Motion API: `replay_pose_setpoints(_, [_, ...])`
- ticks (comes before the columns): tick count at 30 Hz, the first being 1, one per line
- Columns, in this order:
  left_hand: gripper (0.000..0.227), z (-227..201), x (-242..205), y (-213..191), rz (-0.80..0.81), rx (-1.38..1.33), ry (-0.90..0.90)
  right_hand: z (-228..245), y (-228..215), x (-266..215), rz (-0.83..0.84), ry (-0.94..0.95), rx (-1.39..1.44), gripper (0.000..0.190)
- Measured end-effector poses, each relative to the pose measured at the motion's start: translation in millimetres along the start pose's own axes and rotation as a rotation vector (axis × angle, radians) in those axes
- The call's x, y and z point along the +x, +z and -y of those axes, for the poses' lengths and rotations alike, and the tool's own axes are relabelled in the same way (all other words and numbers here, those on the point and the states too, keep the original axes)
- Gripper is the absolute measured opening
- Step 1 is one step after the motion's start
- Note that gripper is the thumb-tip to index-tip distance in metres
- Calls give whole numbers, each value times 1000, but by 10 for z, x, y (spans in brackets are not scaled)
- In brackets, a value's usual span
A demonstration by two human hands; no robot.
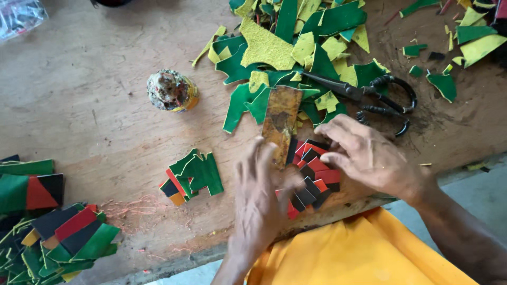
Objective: The person uses shears to cut small rectangular pieces of green, red, and black material on a wooden workbench. They repeatedly pick up pieces, align them, cut them, and place the cut pieces into a growing stack on the left side of the table.
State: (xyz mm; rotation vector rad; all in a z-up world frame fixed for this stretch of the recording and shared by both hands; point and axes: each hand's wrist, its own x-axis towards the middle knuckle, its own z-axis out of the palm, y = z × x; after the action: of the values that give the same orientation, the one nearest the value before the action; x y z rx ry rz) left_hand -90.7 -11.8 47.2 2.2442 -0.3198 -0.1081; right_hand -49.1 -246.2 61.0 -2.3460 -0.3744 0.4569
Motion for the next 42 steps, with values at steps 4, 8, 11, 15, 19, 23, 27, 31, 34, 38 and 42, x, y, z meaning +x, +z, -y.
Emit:
replay_pose_setpoints(4, [81,153,250,220,-197,80,-15,30,80,6,39,172,115,53])
replay_pose_setpoints(8, [54,215,375,263,-251,-67,-21,24,83,-29,19,58,67,54])
replay_pose_setpoints(11, [32,270,417,135,-235,-198,-113,61,213,-49,-78,-90,-77,70])
replay_pose_setpoints(15, [33,201,448,-119,-205,-387,-207,130,389,-149,-105,-268,-243,124])
replay_pose_setpoints(19, [30,135,336,-311,-21,-254,-380,132,348,-273,28,-83,-264,126])
replay_pose_setpoints(23, [23,136,159,-375,188,-41,-649,120,338,-287,15,52,53,113])
replay_pose_setpoints(27, [27,296,-73,-402,242,55,-513,112,484,-177,-9,254,163,102])
replay_pose_setpoints(31, [52,426,-331,-397,219,13,-444,70,446,-226,-78,-16,56,108])
replay_pose_setpoints(34, [49,440,-346,-376,224,-150,-455,66,438,-195,-60,-59,50,103])
replay_pose_setpoints(38, [44,366,-176,-329,271,-345,-564,133,376,-161,-118,-78,-7,90])
replay_pose_setpoints(42, [37,378,-44,-348,106,-664,-561,238,463,-145,-101,-170,-174,63])
